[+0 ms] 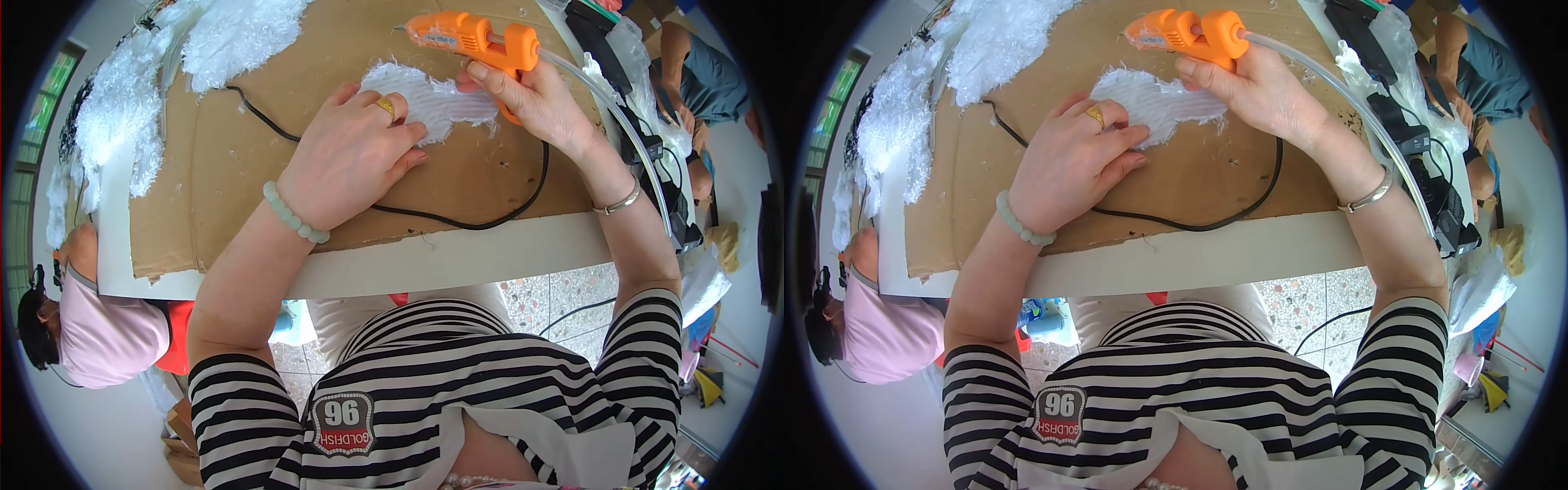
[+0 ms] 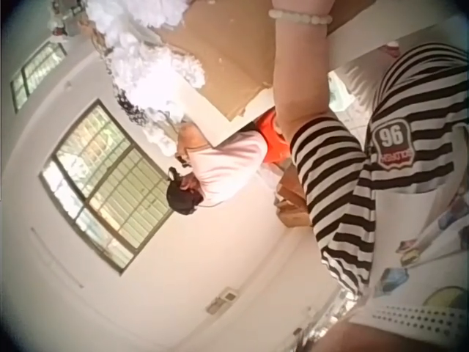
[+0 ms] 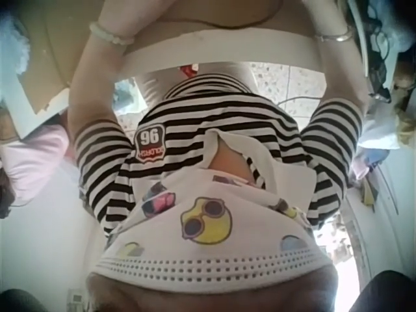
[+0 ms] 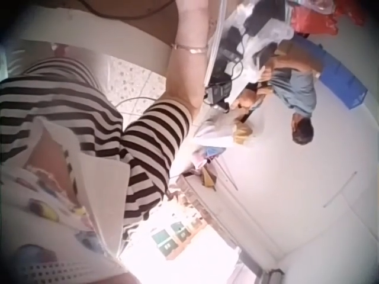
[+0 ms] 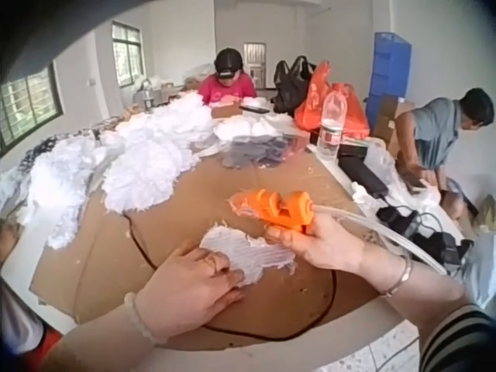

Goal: Use a hot glue gun to attach cotton stuffing to a white fabric base.

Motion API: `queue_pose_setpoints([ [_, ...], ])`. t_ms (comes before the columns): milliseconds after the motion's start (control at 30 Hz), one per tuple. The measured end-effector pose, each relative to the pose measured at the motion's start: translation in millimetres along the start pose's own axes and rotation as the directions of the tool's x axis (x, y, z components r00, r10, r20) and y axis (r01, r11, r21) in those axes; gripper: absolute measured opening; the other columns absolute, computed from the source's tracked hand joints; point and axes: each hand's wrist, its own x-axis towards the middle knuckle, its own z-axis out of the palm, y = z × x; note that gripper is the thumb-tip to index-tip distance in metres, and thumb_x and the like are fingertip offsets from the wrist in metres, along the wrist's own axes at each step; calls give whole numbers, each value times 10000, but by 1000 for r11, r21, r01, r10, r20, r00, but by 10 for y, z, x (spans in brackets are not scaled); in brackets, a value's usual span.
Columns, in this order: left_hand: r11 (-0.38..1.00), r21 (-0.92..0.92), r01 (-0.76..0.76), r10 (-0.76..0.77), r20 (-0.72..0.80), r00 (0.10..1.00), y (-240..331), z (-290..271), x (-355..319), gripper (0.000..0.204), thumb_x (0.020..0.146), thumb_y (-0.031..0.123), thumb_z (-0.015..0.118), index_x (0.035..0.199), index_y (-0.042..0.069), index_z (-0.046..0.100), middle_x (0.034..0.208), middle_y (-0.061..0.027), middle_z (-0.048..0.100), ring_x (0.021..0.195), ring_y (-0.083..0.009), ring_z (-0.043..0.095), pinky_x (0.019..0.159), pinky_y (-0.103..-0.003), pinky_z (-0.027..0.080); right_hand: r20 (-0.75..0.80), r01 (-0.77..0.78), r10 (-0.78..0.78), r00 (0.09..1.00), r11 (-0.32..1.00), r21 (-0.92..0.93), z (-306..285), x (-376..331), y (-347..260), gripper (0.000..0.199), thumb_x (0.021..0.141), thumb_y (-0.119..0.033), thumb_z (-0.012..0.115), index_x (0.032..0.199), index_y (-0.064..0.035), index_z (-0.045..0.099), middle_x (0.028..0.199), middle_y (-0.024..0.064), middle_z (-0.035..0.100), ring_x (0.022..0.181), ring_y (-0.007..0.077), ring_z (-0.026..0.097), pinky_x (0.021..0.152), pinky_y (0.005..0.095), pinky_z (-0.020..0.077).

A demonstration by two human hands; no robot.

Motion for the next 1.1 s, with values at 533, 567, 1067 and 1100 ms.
queue_pose_setpoints([
  [533,1000,2,-2,2,-2,1000,7,3,6,143,719,207,675,793,87,653,767,-39,559,760,-206,558,801,-363,423,-64,-89,83,995,992,-93,-125,-29,88,415,896,-351,551,1128,-7,544,914,25,633,829,78,557,724,229,443],
  [567,1000,3,3,-3,-1,1000,4,5,0,143,719,207,675,793,87,653,767,-39,559,760,-206,558,801,-363,423,-61,-83,78,995,994,-75,-119,-42,66,425,892,-360,555,1128,-8,544,912,28,633,830,79,555,727,227,442],
  [1067,1000,-9,5,-5,0,1000,-23,29,-33,152,723,220,673,812,97,669,792,-28,578,801,-201,556,830,-382,418,-59,34,-34,998,999,3,7,60,-110,372,905,-302,548,1133,-8,542,889,38,629,695,66,548,623,205,426],
  [1100,1000,-13,1,-1,-2,1000,-23,30,-25,153,721,222,674,812,98,669,794,-26,577,802,-198,556,829,-381,418,-37,-1,-1,999,999,-35,42,81,-123,361,903,-307,551,1111,-12,556,856,25,632,633,42,501,580,200,413],
])
